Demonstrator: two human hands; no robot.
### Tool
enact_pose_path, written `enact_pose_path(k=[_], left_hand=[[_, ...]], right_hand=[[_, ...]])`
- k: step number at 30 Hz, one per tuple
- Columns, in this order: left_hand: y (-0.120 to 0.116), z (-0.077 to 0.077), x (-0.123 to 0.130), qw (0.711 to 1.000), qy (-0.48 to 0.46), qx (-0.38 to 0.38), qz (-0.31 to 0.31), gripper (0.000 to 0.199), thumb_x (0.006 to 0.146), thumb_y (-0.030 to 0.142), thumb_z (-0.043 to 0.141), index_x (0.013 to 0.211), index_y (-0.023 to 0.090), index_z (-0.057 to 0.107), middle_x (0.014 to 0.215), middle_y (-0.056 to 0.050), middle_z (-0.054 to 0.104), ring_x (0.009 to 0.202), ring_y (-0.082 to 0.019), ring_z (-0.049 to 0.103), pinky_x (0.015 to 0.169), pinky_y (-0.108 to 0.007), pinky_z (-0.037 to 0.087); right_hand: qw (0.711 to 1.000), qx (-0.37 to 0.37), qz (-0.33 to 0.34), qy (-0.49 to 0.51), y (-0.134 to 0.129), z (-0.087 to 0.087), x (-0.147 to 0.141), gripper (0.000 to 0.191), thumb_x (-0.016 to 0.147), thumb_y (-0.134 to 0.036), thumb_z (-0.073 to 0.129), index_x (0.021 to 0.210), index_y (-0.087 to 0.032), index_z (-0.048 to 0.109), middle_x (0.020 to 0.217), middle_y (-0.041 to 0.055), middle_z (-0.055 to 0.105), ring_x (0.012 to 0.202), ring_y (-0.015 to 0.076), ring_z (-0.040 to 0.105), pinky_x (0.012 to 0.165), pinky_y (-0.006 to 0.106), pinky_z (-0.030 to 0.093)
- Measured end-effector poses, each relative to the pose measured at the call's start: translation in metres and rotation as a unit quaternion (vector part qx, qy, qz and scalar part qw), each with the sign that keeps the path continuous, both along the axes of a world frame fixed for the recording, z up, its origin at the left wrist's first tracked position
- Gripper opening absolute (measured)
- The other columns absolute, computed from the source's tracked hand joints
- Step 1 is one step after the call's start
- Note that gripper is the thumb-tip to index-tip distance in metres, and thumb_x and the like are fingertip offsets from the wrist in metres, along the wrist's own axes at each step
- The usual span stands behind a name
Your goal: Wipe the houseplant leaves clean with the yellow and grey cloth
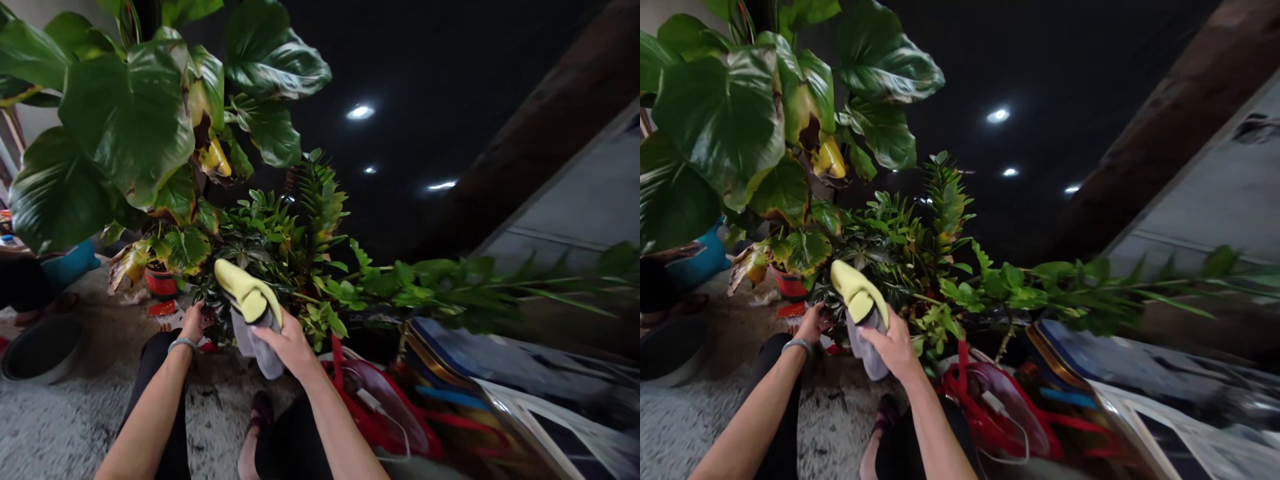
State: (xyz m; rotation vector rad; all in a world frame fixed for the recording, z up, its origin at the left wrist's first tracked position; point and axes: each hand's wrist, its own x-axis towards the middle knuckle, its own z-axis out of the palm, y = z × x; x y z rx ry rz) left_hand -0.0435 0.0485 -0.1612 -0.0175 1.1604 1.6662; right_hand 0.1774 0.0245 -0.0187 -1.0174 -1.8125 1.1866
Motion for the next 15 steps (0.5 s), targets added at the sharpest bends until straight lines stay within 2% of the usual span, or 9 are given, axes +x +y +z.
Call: enact_pose_path(k=[2, 3, 6, 8, 9, 11, 13, 15], left_hand=[[-0.001, 0.004, 0.002, 1.000, 0.011, -0.018, 0.001, 0.008, 0.083, 0.023, 0.068, 0.089, 0.018, 0.064, 0.065, -0.002, 0.069, 0.054, -0.017, 0.063, 0.055, -0.027, 0.051], [-0.001, 0.005, 0.002, 1.000, 0.016, -0.025, 0.003, 0.007, 0.084, 0.023, 0.067, 0.088, 0.018, 0.063, 0.064, -0.002, 0.069, 0.053, -0.017, 0.063, 0.054, -0.027, 0.050], [0.000, 0.006, 0.001, 0.999, 0.035, -0.035, 0.009, 0.008, 0.083, 0.024, 0.069, 0.083, 0.019, 0.063, 0.059, 0.000, 0.065, 0.051, -0.016, 0.061, 0.053, -0.026, 0.049], [0.000, 0.006, 0.001, 0.998, 0.048, -0.034, 0.007, 0.012, 0.082, 0.024, 0.070, 0.076, 0.019, 0.061, 0.054, 0.002, 0.060, 0.047, -0.015, 0.057, 0.050, -0.025, 0.046], [0.000, 0.006, 0.001, 0.998, 0.054, -0.033, 0.003, 0.016, 0.081, 0.025, 0.071, 0.072, 0.020, 0.058, 0.051, 0.003, 0.057, 0.043, -0.013, 0.053, 0.048, -0.025, 0.043], [-0.001, 0.006, 0.001, 0.997, 0.065, -0.029, -0.005, 0.023, 0.081, 0.027, 0.070, 0.068, 0.022, 0.053, 0.045, 0.007, 0.048, 0.037, -0.010, 0.041, 0.043, -0.023, 0.037], [-0.002, 0.008, 0.003, 0.997, 0.078, -0.026, -0.009, 0.026, 0.080, 0.028, 0.070, 0.068, 0.023, 0.048, 0.042, 0.011, 0.040, 0.034, -0.008, 0.032, 0.040, -0.022, 0.032], [-0.004, 0.010, 0.004, 0.996, 0.089, -0.026, -0.005, 0.026, 0.080, 0.027, 0.070, 0.069, 0.024, 0.047, 0.042, 0.012, 0.039, 0.034, -0.007, 0.030, 0.040, -0.021, 0.032]], right_hand=[[0.998, 0.003, -0.063, -0.019, 0.008, -0.007, -0.004, 0.044, 0.067, -0.036, 0.074, 0.107, -0.019, 0.073, 0.099, 0.0067, 0.079, 0.093, 0.0275, 0.069, 0.089, 0.038, 0.053], [0.997, -0.011, -0.068, -0.043, 0.007, -0.016, -0.006, 0.042, 0.065, -0.034, 0.074, 0.104, -0.019, 0.074, 0.094, 0.0056, 0.078, 0.089, 0.0273, 0.069, 0.086, 0.038, 0.053], [0.991, -0.077, 0.016, -0.106, -0.015, -0.043, -0.004, 0.038, 0.060, -0.025, 0.073, 0.097, -0.021, 0.076, 0.085, 0.0014, 0.078, 0.081, 0.0254, 0.068, 0.080, 0.036, 0.054], [0.989, -0.104, 0.068, -0.081, -0.031, -0.052, 0.005, 0.038, 0.060, -0.021, 0.073, 0.098, -0.021, 0.078, 0.090, 0.0012, 0.080, 0.084, 0.0253, 0.069, 0.081, 0.035, 0.054], [0.991, -0.109, 0.068, -0.049, -0.035, -0.051, 0.011, 0.039, 0.061, -0.022, 0.074, 0.099, -0.021, 0.078, 0.093, 0.0018, 0.081, 0.087, 0.0256, 0.070, 0.082, 0.035, 0.054], [0.993, -0.117, 0.011, 0.027, -0.029, -0.042, 0.023, 0.040, 0.062, -0.028, 0.079, 0.101, -0.020, 0.079, 0.094, 0.0038, 0.081, 0.087, 0.0267, 0.072, 0.082, 0.035, 0.056], [0.983, -0.112, -0.103, 0.099, -0.010, -0.032, 0.031, 0.044, 0.060, -0.037, 0.084, 0.100, -0.019, 0.078, 0.092, 0.0060, 0.081, 0.085, 0.0276, 0.073, 0.079, 0.037, 0.057], [0.961, -0.096, -0.214, 0.149, 0.009, -0.029, 0.033, 0.047, 0.057, -0.045, 0.087, 0.094, -0.018, 0.076, 0.088, 0.0079, 0.081, 0.082, 0.0284, 0.073, 0.076, 0.037, 0.058]])
